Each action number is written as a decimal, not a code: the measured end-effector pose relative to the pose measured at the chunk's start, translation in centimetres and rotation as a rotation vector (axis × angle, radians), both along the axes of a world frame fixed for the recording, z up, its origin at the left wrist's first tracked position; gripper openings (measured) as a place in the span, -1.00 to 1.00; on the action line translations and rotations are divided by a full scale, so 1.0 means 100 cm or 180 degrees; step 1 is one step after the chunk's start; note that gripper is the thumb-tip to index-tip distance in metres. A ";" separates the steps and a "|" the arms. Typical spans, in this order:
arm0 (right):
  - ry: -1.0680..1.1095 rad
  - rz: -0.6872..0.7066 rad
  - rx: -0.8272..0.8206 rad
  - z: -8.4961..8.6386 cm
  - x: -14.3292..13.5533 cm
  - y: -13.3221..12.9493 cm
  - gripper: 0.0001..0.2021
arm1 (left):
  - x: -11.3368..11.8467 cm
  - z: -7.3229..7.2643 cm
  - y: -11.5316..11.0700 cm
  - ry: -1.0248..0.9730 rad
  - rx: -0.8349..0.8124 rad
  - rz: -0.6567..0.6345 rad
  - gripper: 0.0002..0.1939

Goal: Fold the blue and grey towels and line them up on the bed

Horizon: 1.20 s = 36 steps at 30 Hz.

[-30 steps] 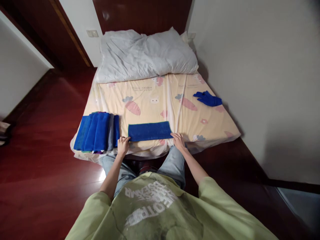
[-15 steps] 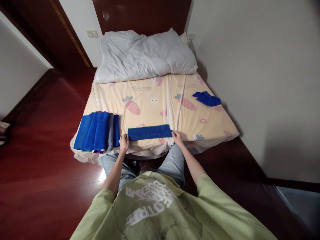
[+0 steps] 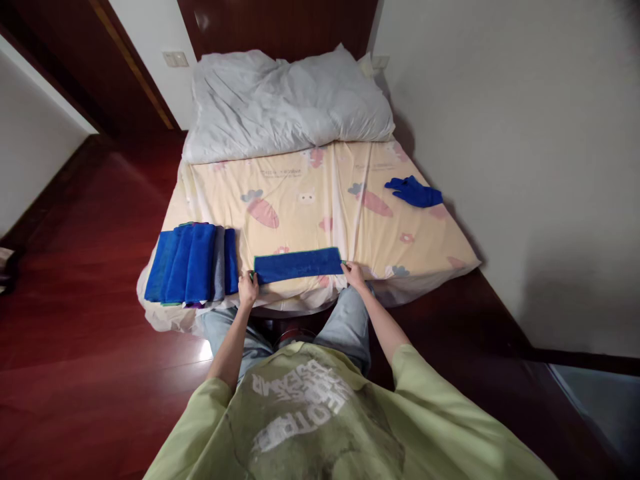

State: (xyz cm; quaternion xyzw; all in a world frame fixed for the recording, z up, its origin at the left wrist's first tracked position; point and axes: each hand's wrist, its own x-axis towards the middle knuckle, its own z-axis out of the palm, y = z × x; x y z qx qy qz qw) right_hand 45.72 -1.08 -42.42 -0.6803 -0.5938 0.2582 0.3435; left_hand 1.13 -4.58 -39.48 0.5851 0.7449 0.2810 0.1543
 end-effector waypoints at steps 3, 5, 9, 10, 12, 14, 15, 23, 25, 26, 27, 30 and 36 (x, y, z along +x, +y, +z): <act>-0.0047 0.0028 -0.0050 0.000 0.000 0.000 -0.67 | 0.002 0.001 0.001 0.0153 -0.0086 -0.0002 -0.70; -0.0074 0.0033 -0.0083 0.002 -0.001 -0.001 -0.69 | 0.003 0.003 0.000 0.0228 -0.0088 -0.0037 -0.68; -0.0306 -0.0062 0.0154 0.015 -0.004 -0.007 -0.75 | 0.003 0.011 -0.005 0.0510 0.0270 -0.0170 -0.68; -0.0445 -0.0043 0.0337 0.021 -0.005 -0.009 -0.75 | 0.002 0.013 -0.007 0.0607 0.0369 -0.0342 -0.69; -0.0773 0.0251 0.0675 0.031 -0.006 -0.016 -0.74 | -0.001 0.017 -0.010 0.0767 0.0443 -0.0982 -0.70; -0.1084 0.0830 0.0776 0.041 -0.007 -0.021 -0.69 | -0.004 0.019 -0.010 0.0849 0.0381 -0.1698 -0.70; -0.1214 0.1101 0.0746 0.044 -0.009 -0.023 -0.66 | -0.005 0.019 -0.009 0.0874 0.0340 -0.1923 -0.68; -0.1626 0.1287 0.0573 0.049 -0.020 -0.012 -0.52 | 0.000 0.025 0.009 0.1110 0.0047 -0.1993 -0.48; -0.1563 0.1325 0.0576 0.049 -0.016 -0.013 -0.55 | -0.004 0.027 0.007 0.1092 0.0011 -0.1992 -0.49; -0.1505 0.1357 0.0574 0.049 -0.013 -0.015 -0.56 | -0.007 0.027 0.005 0.1056 0.0002 -0.1999 -0.49; -0.1425 0.1410 0.0562 0.048 -0.009 -0.017 -0.57 | -0.010 0.027 0.003 0.0997 -0.0003 -0.2020 -0.49; -0.1017 0.1571 0.0478 0.041 0.001 -0.023 -0.61 | -0.020 0.023 -0.003 0.0642 -0.0026 -0.2111 -0.46; -0.0026 0.0875 0.0193 0.025 0.005 -0.007 -0.72 | -0.018 0.025 0.013 -0.0172 -0.0064 -0.1298 -0.57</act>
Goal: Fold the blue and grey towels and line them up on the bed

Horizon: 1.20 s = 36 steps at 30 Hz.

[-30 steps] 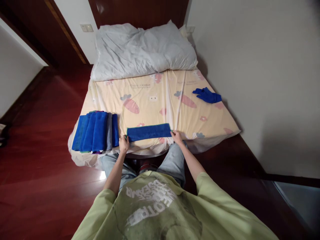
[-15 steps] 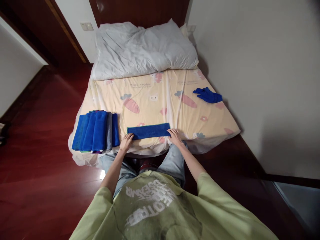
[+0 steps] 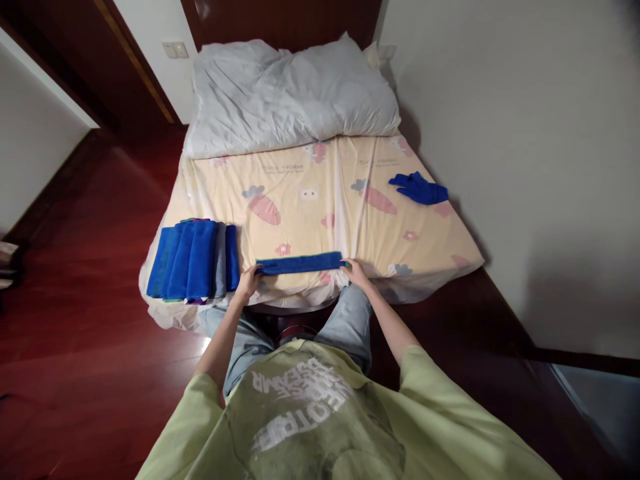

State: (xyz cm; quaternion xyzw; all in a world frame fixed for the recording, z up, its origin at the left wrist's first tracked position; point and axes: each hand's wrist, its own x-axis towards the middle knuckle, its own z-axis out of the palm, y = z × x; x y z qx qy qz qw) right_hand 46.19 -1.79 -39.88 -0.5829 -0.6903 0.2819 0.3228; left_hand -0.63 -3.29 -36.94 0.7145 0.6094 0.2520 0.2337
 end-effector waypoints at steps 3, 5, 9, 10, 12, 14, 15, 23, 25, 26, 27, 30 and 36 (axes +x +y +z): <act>0.0210 -0.0223 -0.0195 -0.001 -0.001 0.014 -0.68 | 0.004 0.006 0.012 -0.0101 -0.0087 0.0297 -0.62; 0.0244 -0.0344 -0.0295 -0.002 -0.002 0.022 -0.66 | 0.004 0.008 0.018 -0.0115 -0.0089 0.0424 -0.64; 0.0164 -0.0489 -0.0383 -0.002 -0.006 0.034 -0.69 | 0.004 0.007 0.030 -0.0072 -0.0082 0.0613 -0.69; 0.0132 -0.0509 -0.0373 -0.002 -0.007 0.036 -0.70 | 0.005 0.006 0.033 -0.0040 -0.0094 0.0662 -0.70; 0.0050 -0.0542 -0.0332 0.000 -0.011 0.039 -0.71 | 0.006 0.005 0.040 0.0024 -0.0083 0.0731 -0.73; -0.0048 -0.0567 -0.0263 0.003 -0.014 0.041 -0.72 | 0.007 0.005 0.045 0.0069 -0.0014 0.0767 -0.76; -0.0097 -0.0573 -0.0226 0.004 -0.015 0.041 -0.73 | 0.008 0.005 0.046 0.0082 0.0035 0.0777 -0.77; -0.0467 -0.0651 -0.0199 0.008 -0.018 0.042 -0.73 | 0.013 0.006 0.047 0.0360 0.0082 0.0811 -0.86; -0.0663 -0.0627 0.0012 0.013 -0.019 0.039 -0.72 | 0.014 0.010 0.042 0.0599 0.0090 0.0687 -0.84; -0.0794 -0.0575 0.0182 0.017 -0.020 0.036 -0.70 | 0.015 0.013 0.039 0.0749 0.0158 0.0539 -0.83; -0.0926 -0.0478 0.0356 0.022 -0.021 0.033 -0.68 | 0.015 0.016 0.036 0.0896 0.0256 0.0319 -0.81; -0.1224 0.0157 0.0599 0.034 -0.024 0.024 -0.67 | 0.017 0.023 0.027 0.1178 0.0435 -0.0548 -0.78; -0.1622 0.0843 0.0483 0.039 -0.029 0.023 -0.68 | 0.021 0.021 0.024 0.1528 0.0215 -0.0950 -0.68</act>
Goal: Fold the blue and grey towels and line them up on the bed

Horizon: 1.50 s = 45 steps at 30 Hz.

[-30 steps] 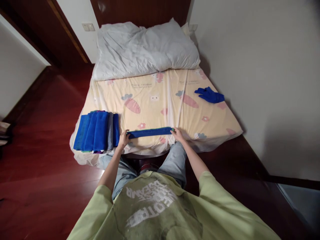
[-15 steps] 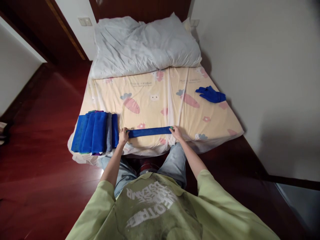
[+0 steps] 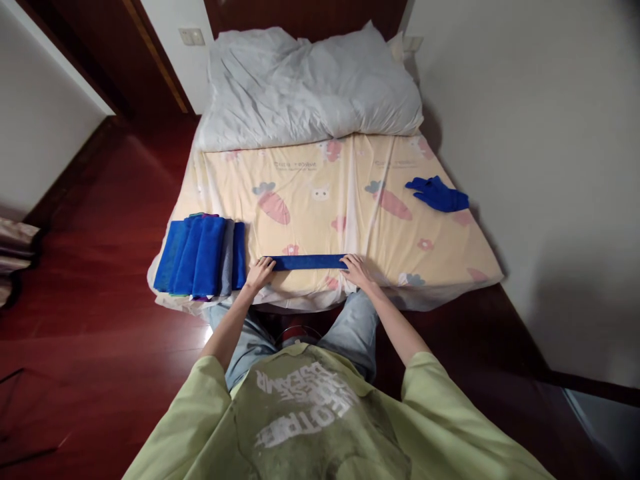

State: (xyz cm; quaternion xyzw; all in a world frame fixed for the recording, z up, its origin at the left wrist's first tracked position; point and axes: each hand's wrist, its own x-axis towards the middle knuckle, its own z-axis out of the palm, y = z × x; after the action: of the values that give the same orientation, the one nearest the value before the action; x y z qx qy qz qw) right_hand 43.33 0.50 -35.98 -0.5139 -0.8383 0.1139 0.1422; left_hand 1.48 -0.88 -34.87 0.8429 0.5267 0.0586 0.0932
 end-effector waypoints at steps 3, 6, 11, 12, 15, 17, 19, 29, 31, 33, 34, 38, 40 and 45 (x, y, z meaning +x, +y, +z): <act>-0.0149 -0.0027 0.0038 -0.002 -0.003 0.002 -0.65 | 0.002 -0.003 0.001 0.0068 0.0039 0.0006 -0.68; -0.0244 -0.0017 0.0083 -0.003 -0.007 0.004 -0.64 | 0.004 -0.001 0.003 -0.0007 0.0058 0.0071 -0.67; -0.0446 0.0065 0.0232 0.002 -0.005 0.010 -0.64 | 0.004 0.011 -0.003 0.0051 0.0062 -0.0012 -0.64; -0.0484 0.0097 0.0257 0.003 -0.003 0.012 -0.65 | 0.004 0.013 -0.010 0.0095 0.0087 -0.0067 -0.64; -0.0597 0.0209 0.0328 0.012 0.002 0.021 -0.65 | 0.006 0.016 -0.048 0.0076 0.0092 -0.0243 -0.63; -0.0673 0.0308 0.0337 0.020 0.000 0.029 -0.64 | 0.011 0.012 -0.086 -0.0046 0.0002 -0.0323 -0.63; -0.0746 0.0458 0.0296 0.029 -0.010 0.041 -0.64 | 0.019 0.004 -0.127 -0.0153 -0.0114 -0.0348 -0.62; -0.0776 0.1745 0.0069 0.051 -0.185 0.150 -0.63 | 0.029 -0.042 -0.203 -0.0810 -0.0127 0.0345 -0.50; -0.0809 0.1989 0.0148 0.048 -0.227 0.178 -0.65 | 0.017 -0.042 -0.193 -0.0924 -0.0091 0.0509 -0.50; -0.0793 0.2140 0.0245 0.043 -0.267 0.204 -0.65 | 0.004 -0.042 -0.179 -0.1007 -0.0060 0.0624 -0.49; -0.0773 0.2197 0.0291 0.039 -0.284 0.216 -0.65 | -0.003 -0.041 -0.171 -0.1040 -0.0044 0.0660 -0.48; -0.0796 0.2392 0.0480 0.022 -0.342 0.251 -0.67 | -0.021 -0.045 -0.146 -0.1125 -0.0011 0.0749 -0.42; -0.0866 0.2451 0.0537 0.013 -0.363 0.260 -0.67 | -0.023 -0.047 -0.139 -0.1128 -0.0020 0.0754 -0.44; -0.0956 0.2319 0.0488 -0.003 -0.391 0.257 -0.71 | -0.017 -0.045 -0.137 -0.1013 -0.0102 0.0580 -0.52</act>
State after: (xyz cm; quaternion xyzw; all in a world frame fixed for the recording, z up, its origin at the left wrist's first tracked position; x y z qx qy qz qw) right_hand 4.25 26.24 -36.30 -0.1819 -0.9831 0.0176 0.0063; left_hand -0.19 -14.57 -39.41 0.7703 0.5803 0.1910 0.1831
